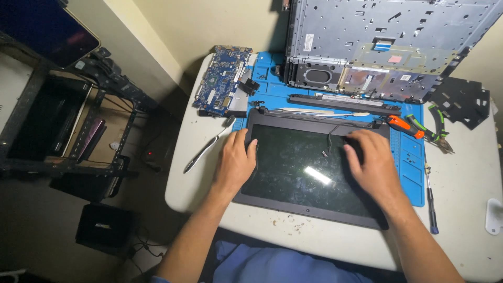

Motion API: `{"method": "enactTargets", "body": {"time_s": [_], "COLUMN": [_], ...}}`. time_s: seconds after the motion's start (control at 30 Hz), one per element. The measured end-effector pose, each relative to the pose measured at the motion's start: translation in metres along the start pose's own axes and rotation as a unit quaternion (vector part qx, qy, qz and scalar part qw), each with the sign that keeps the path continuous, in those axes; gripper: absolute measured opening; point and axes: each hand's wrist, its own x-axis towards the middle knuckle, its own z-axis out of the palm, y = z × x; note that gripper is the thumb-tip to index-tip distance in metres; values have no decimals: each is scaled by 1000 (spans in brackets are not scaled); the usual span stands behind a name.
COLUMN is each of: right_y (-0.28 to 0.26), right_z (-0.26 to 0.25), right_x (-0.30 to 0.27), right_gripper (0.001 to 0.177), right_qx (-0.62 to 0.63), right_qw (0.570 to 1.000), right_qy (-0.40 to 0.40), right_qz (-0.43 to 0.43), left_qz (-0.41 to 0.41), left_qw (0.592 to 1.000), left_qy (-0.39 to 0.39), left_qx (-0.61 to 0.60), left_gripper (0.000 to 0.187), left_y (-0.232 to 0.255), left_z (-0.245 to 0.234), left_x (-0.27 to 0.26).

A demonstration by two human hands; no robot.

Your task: The person cleans the frame of a disassembled laptop screen using a toothbrush, scrubbing the edges and corners. They then place a black plastic bezel onto the screen assembly and press it into place.

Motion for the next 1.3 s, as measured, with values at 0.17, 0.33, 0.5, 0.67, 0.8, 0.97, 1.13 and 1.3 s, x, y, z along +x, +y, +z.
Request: {"method": "enactTargets", "body": {"time_s": [0.17,0.33,0.5,0.67,0.8,0.97,1.13,1.3], "right_y": [27,25,61,48,76,62,40,45], "right_z": [-12,-29,-5,-15,5,-11,-34,-30], "right_x": [-19,-8,-8,12,16,19,23,22], "right_gripper": [44,63,57,38,22,20,18,22], "right_qx": [-30,39,197,357,496,526,544,556], "right_qw": [991,963,901,828,756,751,744,740], "right_qy": [2,-35,1,47,83,88,57,73], "right_qz": [134,265,386,430,420,389,384,371], "left_qz": [-72,-105,-203,-240,-222,-218,-152,-128], "left_qw": [996,992,969,944,904,878,904,919], "left_qy": [-33,-59,-78,-75,-9,14,-22,-4], "left_qx": [-41,-39,-116,-211,-365,-425,-399,-372], "left_gripper": [51,56,59,50,23,15,26,41], "left_y": [29,24,-6,5,-10,-39,3,0], "left_z": [-19,-12,3,-7,17,47,-2,6], "left_x": [6,19,28,45,57,69,75,79]}}
